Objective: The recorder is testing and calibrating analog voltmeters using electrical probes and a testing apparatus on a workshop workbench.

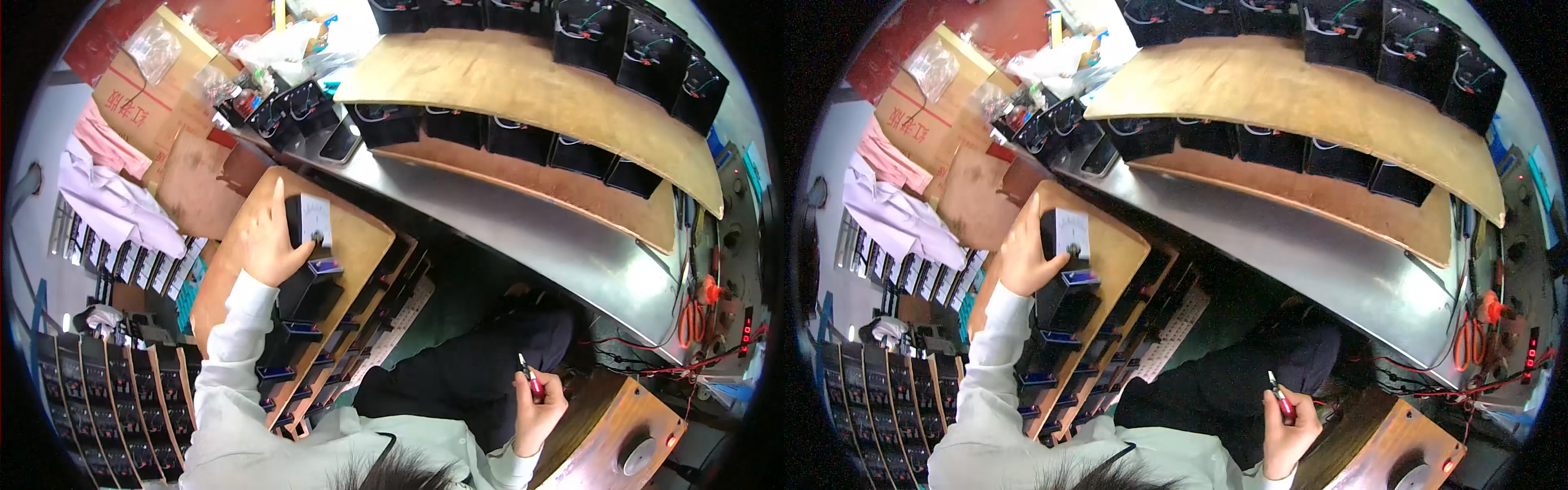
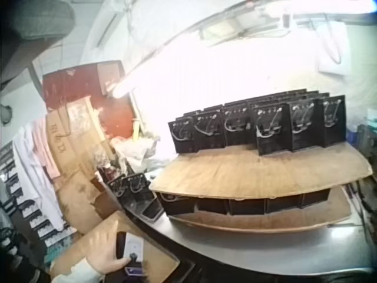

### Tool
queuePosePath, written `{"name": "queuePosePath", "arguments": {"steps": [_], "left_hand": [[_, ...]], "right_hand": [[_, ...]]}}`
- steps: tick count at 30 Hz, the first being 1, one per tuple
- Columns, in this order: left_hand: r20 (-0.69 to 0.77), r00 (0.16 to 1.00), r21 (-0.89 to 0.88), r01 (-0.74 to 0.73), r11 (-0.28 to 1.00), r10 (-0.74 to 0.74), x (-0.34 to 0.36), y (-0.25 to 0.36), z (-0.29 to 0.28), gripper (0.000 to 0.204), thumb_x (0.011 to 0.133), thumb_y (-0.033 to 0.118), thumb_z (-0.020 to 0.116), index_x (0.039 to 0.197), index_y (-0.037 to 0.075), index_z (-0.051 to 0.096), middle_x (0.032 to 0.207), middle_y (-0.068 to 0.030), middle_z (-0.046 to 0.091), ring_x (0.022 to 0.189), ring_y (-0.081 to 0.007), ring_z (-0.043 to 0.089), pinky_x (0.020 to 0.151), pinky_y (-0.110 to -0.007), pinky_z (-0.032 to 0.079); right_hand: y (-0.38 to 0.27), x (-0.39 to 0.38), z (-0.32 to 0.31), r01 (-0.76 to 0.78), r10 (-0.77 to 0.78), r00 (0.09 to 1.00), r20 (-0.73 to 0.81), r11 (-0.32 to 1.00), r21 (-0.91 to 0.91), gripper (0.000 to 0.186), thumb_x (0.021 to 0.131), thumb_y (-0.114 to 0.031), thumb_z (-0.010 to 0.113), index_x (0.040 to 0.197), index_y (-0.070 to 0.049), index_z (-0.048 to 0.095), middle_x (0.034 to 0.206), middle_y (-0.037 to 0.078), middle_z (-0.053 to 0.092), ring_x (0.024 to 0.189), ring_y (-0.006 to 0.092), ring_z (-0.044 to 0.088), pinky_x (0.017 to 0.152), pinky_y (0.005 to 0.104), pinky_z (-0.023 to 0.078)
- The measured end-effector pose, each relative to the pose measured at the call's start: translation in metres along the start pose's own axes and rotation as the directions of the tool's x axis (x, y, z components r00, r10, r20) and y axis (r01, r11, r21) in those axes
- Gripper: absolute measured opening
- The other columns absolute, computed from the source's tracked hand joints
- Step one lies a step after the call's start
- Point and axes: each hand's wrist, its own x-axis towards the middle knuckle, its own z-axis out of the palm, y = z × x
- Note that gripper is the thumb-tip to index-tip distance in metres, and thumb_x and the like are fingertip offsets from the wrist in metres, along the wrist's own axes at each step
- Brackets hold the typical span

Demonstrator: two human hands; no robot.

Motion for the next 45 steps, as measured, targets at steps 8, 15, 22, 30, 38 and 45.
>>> {"name": "queuePosePath", "arguments": {"steps": [8, 15, 22, 30, 38, 45], "left_hand": [[0.536, 0.842, 0.305, -0.125, 0.944, -0.062, 0.040, 0.034, -0.019, 0.111, 0.071, 0.072, 0.071, 0.155, 0.011, 0.032, 0.116, -0.0214, 0.071, 0.111, -0.0368, 0.067, 0.108, -0.064, 0.025], [-0.207, 0.530, -0.338, -0.828, 0.448, 0.822, 0.090, 0.199, -0.138, 0.065, 0.077, 0.027, 0.082, 0.133, 0.002, 0.060, 0.103, -0.0191, 0.071, 0.094, -0.0357, 0.068, 0.082, -0.038, 0.053], [-0.599, 0.568, 0.006, -0.702, 0.712, 0.564, 0.259, 0.368, -0.105, 0.114, 0.076, 0.038, 0.082, 0.161, 0.016, 0.010, 0.160, -0.0083, 0.034, 0.154, -0.0285, 0.015, 0.115, -0.068, 0.013], [-0.756, 0.398, -0.151, -0.878, 0.454, 0.519, 0.128, 0.361, -0.069, 0.027, 0.073, 0.015, 0.081, 0.100, 0.012, 0.074, 0.093, 0.0005, 0.067, 0.110, -0.0204, 0.058, 0.111, -0.053, 0.021], [-0.626, 0.650, -0.705, -0.707, 0.043, 0.432, 0.151, 0.344, -0.043, 0.106, 0.077, 0.021, 0.085, 0.160, 0.010, 0.019, 0.155, -0.0206, 0.031, 0.143, -0.0358, 0.033, 0.117, -0.047, 0.030], [-0.711, 0.478, -0.582, -0.812, -0.050, 0.516, 0.084, 0.335, -0.042, 0.108, 0.062, 0.014, 0.090, 0.154, 0.005, 0.033, 0.148, -0.0217, 0.047, 0.131, -0.0384, 0.052, 0.111, -0.042, 0.041]], "right_hand": [[0.015, 0.010, -0.033, 0.070, -0.126, 0.971, -0.204, 0.962, -0.264, 0.018, 0.075, -0.004, 0.083, 0.087, 0.002, 0.071, 0.072, 0.010, 0.068, 0.062, 0.0140, 0.063, 0.058, 0.0270, 0.048], [0.009, 0.002, -0.046, 0.085, -0.169, 0.948, -0.268, 0.950, -0.300, 0.019, 0.075, -0.008, 0.084, 0.087, 0.000, 0.073, 0.075, 0.013, 0.071, 0.062, 0.0195, 0.067, 0.057, 0.0293, 0.050], [-0.028, -0.002, -0.028, 0.297, -0.369, 0.913, -0.174, 0.893, -0.337, 0.021, 0.074, -0.012, 0.086, 0.088, -0.001, 0.074, 0.066, 0.009, 0.062, 0.056, 0.0204, 0.058, 0.053, 0.0308, 0.045], [0.016, -0.049, -0.065, -0.010, -0.127, 0.924, -0.362, 0.935, -0.353, 0.015, 0.083, -0.015, 0.078, 0.090, -0.003, 0.071, 0.080, 0.015, 0.070, 0.070, 0.0319, 0.070, 0.063, 0.0375, 0.054], [0.022, -0.023, -0.065, 0.069, -0.233, 0.928, -0.291, 0.875, -0.479, 0.021, 0.075, -0.015, 0.084, 0.087, -0.004, 0.071, 0.070, 0.013, 0.064, 0.060, 0.0296, 0.064, 0.056, 0.0374, 0.050], [-0.016, 0.010, -0.031, 0.131, -0.272, 0.848, -0.454, 0.939, -0.318, 0.023, 0.072, -0.006, 0.086, 0.088, -0.004, 0.070, 0.075, 0.010, 0.064, 0.065, 0.0233, 0.061, 0.059, 0.0321, 0.048]]}}
